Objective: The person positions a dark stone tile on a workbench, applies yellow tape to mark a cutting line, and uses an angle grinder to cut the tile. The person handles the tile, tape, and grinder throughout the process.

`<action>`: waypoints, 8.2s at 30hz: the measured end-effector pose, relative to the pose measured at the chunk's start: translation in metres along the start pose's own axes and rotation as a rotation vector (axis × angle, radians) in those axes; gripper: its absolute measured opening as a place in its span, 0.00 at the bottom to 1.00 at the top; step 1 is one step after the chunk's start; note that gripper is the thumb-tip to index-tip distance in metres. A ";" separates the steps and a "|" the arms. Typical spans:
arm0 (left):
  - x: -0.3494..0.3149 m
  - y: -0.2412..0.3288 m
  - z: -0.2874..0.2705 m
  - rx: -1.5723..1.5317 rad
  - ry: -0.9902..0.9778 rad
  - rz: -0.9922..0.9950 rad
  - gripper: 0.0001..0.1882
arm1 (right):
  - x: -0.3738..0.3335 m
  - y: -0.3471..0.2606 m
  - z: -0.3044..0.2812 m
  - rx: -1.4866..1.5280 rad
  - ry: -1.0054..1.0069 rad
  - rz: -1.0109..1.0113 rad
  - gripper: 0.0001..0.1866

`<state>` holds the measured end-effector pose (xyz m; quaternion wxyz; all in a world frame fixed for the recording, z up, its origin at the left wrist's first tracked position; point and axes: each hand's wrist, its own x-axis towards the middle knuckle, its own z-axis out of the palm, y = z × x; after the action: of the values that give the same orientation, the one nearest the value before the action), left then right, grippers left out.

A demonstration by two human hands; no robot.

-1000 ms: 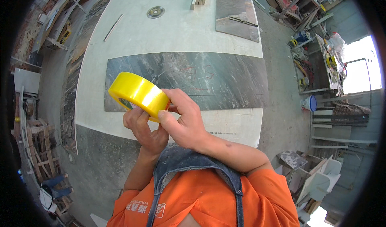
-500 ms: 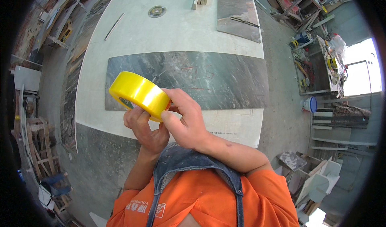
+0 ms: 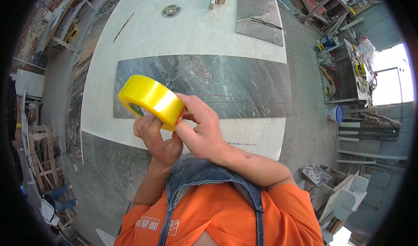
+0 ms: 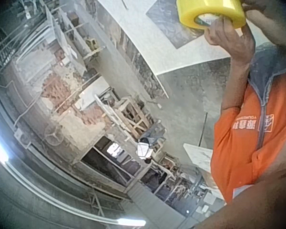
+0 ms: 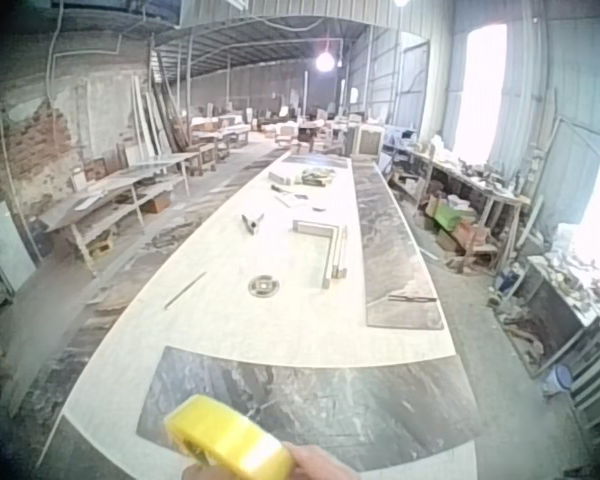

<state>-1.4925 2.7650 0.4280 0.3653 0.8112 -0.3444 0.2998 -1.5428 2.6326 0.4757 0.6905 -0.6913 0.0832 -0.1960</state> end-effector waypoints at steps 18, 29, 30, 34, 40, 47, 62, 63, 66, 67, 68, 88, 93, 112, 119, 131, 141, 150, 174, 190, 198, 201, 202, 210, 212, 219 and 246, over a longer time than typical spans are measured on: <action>0.002 0.002 -0.003 0.013 -0.010 0.015 0.22 | -0.001 0.002 0.000 0.024 0.017 -0.007 0.27; 0.007 -0.015 0.000 0.158 0.103 0.102 0.23 | 0.002 -0.046 -0.022 -0.110 -0.040 0.123 0.06; 0.008 -0.016 0.000 0.168 0.102 0.114 0.23 | 0.002 -0.046 -0.021 -0.098 -0.037 0.170 0.06; 0.011 -0.024 -0.003 0.215 0.094 0.188 0.22 | 0.005 -0.054 -0.024 -0.028 -0.081 0.372 0.06; 0.013 -0.035 -0.008 0.237 0.114 0.280 0.21 | 0.011 -0.051 -0.025 0.113 -0.123 0.516 0.09; 0.014 -0.036 -0.008 0.210 0.097 0.282 0.21 | 0.012 -0.049 -0.015 0.118 -0.056 0.505 0.04; 0.010 -0.020 -0.001 0.064 0.076 0.067 0.22 | 0.012 -0.019 -0.010 0.012 -0.002 0.416 0.06; 0.013 -0.019 -0.003 0.049 0.083 0.033 0.22 | 0.011 -0.014 -0.015 0.002 -0.026 0.457 0.05; 0.024 -0.025 -0.006 0.126 0.166 0.073 0.22 | 0.007 -0.014 -0.015 0.144 -0.009 0.450 0.05; 0.023 -0.027 -0.006 0.142 0.165 0.088 0.22 | 0.005 -0.018 -0.013 0.221 0.016 0.429 0.06; 0.022 -0.029 -0.006 0.156 0.163 0.104 0.22 | 0.006 -0.025 -0.011 0.209 0.004 0.413 0.06; 0.020 -0.050 -0.016 0.294 0.171 0.325 0.20 | 0.018 -0.060 -0.002 -0.207 -0.101 0.388 0.06; 0.023 -0.038 -0.018 0.218 0.153 0.226 0.18 | 0.021 -0.029 0.001 -0.165 -0.041 0.399 0.06; 0.019 -0.030 -0.009 0.148 0.106 0.123 0.22 | 0.023 -0.033 -0.011 0.144 -0.260 0.443 0.20; 0.019 -0.031 -0.010 0.184 0.100 0.144 0.22 | 0.022 -0.027 -0.012 0.222 -0.200 0.480 0.11; 0.008 0.016 -0.012 -0.580 -0.063 -0.526 0.40 | 0.000 -0.019 -0.009 0.120 -0.077 0.099 0.05; 0.040 0.011 -0.061 -0.182 -0.249 -0.154 0.21 | -0.005 -0.032 -0.003 -0.354 -0.179 0.112 0.06; -0.004 0.001 -0.068 -0.312 -0.139 -0.379 0.09 | -0.014 -0.001 -0.019 -0.359 -0.386 0.137 0.16; -0.017 -0.011 -0.071 -0.587 -0.389 -1.136 0.02 | -0.006 0.005 -0.039 -0.499 -0.682 0.170 0.32; 0.029 -0.272 -0.162 -0.350 -0.191 -1.313 0.08 | -0.010 -0.026 -0.455 -1.501 -0.381 1.053 0.25; 0.016 -0.305 -0.101 -0.095 -0.354 -1.352 0.10 | -0.043 0.004 -0.508 -1.417 -0.084 1.032 0.22; 0.014 -0.306 -0.089 -0.093 -0.393 -1.378 0.09 | -0.047 0.019 -0.509 -1.450 -0.015 0.953 0.24; 0.014 -0.307 -0.085 -0.099 -0.403 -1.382 0.09 | -0.046 0.018 -0.506 -1.487 -0.027 0.936 0.24; 0.003 -0.313 -0.070 -0.124 -0.392 -1.394 0.09 | -0.040 0.030 -0.516 -1.549 -0.062 0.866 0.28; 0.000 -0.313 -0.069 -0.120 -0.384 -1.391 0.09 | -0.035 0.031 -0.508 -1.543 -0.060 0.847 0.27; 0.000 -0.315 -0.063 -0.100 -0.366 -1.388 0.09 | -0.031 0.035 -0.502 -1.556 -0.065 0.897 0.30; -0.023 -0.342 -0.064 -0.091 -0.395 -1.260 0.15 | -0.008 0.039 -0.469 -1.649 -0.119 1.127 0.31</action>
<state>-1.2551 2.9935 0.3150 0.4347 0.8809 0.1233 -0.1407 -1.7249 2.2020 0.4220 -0.0095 -0.8225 0.4742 0.3138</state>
